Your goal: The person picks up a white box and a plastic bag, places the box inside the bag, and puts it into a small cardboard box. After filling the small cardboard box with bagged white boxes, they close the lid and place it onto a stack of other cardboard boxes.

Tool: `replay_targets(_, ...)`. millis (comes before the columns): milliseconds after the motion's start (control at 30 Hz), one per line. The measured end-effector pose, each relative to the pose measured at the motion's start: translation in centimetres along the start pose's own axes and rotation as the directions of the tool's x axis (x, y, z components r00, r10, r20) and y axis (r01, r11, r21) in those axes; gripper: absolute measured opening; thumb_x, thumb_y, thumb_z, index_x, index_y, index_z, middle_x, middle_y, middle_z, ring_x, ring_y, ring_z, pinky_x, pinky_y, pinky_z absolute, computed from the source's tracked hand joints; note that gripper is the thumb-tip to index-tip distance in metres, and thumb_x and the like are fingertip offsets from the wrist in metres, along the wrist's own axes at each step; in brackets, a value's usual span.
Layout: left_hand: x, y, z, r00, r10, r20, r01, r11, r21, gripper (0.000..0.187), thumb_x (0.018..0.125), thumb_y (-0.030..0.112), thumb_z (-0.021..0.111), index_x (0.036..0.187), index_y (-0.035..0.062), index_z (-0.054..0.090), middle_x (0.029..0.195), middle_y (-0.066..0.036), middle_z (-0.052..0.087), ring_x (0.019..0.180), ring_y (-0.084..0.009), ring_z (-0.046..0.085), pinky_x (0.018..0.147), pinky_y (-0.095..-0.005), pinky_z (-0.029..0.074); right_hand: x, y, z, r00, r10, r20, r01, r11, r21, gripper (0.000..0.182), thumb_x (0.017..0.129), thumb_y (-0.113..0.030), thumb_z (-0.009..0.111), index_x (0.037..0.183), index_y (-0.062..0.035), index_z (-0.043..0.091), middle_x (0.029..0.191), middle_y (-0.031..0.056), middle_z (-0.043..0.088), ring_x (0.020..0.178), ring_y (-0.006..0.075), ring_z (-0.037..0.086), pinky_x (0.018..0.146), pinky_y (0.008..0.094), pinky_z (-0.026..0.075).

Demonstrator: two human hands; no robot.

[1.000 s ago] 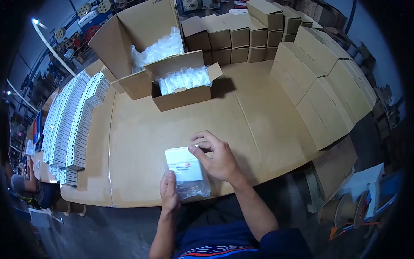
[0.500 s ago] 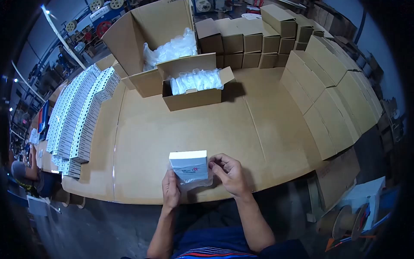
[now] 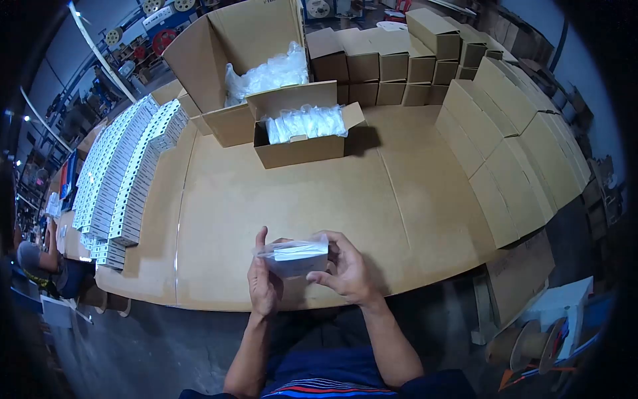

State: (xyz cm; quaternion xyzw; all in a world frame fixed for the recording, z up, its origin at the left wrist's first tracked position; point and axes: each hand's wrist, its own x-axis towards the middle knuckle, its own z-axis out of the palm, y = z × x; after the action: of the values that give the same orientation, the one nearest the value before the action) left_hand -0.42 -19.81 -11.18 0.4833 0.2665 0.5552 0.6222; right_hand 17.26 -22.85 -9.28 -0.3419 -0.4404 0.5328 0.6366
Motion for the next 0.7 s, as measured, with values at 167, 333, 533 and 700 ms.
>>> replay_targets(167, 0.0, 1.1, 0.7, 0.989, -0.144, 0.037, 0.137, 0.979, 0.153, 0.047, 0.101, 0.006, 0.064, 0.145, -0.0054, 0.05, 0.143, -0.016, 0.055, 0.127, -0.0209, 0.057, 0.108, -0.0361, 0.045, -0.4, 0.8, -0.4, 0.996, -0.018, -0.087, 0.011, 0.997, -0.076, 0.033, 0.088, 0.006, 0.077, 0.118, 0.001, 0.064, 0.109, 0.0058, 0.068, 0.101, 0.0114, 0.064, 0.089, 0.0255, 0.052)
replay_targets(333, -0.6, 0.8, 0.7, 0.987, -0.157, 0.01, 0.156, 0.984, 0.091, 0.033, 0.105, 0.003, 0.056, 0.137, -0.0036, 0.057, 0.132, -0.012, 0.061, 0.119, -0.0185, 0.061, 0.097, -0.0334, 0.055, 0.0, -0.2, -2.0, 0.999, -0.039, 0.038, 0.051, 0.91, -0.411, 0.03, 0.08, 0.012, 0.076, 0.105, -0.0034, 0.075, 0.109, 0.0108, 0.074, 0.102, 0.018, 0.069, 0.091, 0.0302, 0.055)
replay_targets(533, -0.7, -0.1, 0.0, 0.981, -0.173, -0.088, 0.174, 0.985, 0.008, 0.014, 0.104, 0.007, 0.062, 0.107, -0.0039, 0.07, 0.118, -0.009, 0.066, 0.103, -0.0122, 0.062, 0.086, -0.0265, 0.054, 0.5, -1.5, -1.5, 0.99, -0.065, 0.129, 0.119, 0.871, -0.477, 0.025, 0.08, 0.011, 0.075, 0.101, -0.0014, 0.078, 0.11, 0.0162, 0.075, 0.111, 0.0282, 0.071, 0.094, 0.0361, 0.057)
replay_targets(700, -0.5, 0.4, 0.3, 0.936, -0.264, -0.231, 0.261, 0.964, -0.044, 0.018, 0.104, 0.013, 0.064, 0.106, -0.0038, 0.07, 0.101, -0.005, 0.067, 0.09, -0.0128, 0.065, 0.081, -0.0316, 0.058, 0.3, -0.1, -1.4, 0.991, -0.063, -0.116, 0.028, 0.96, -0.278, 0.011, 0.089, 0.004, 0.073, 0.1, 0.0015, 0.076, 0.114, 0.0147, 0.075, 0.111, 0.0254, 0.07, 0.098, 0.0347, 0.053)
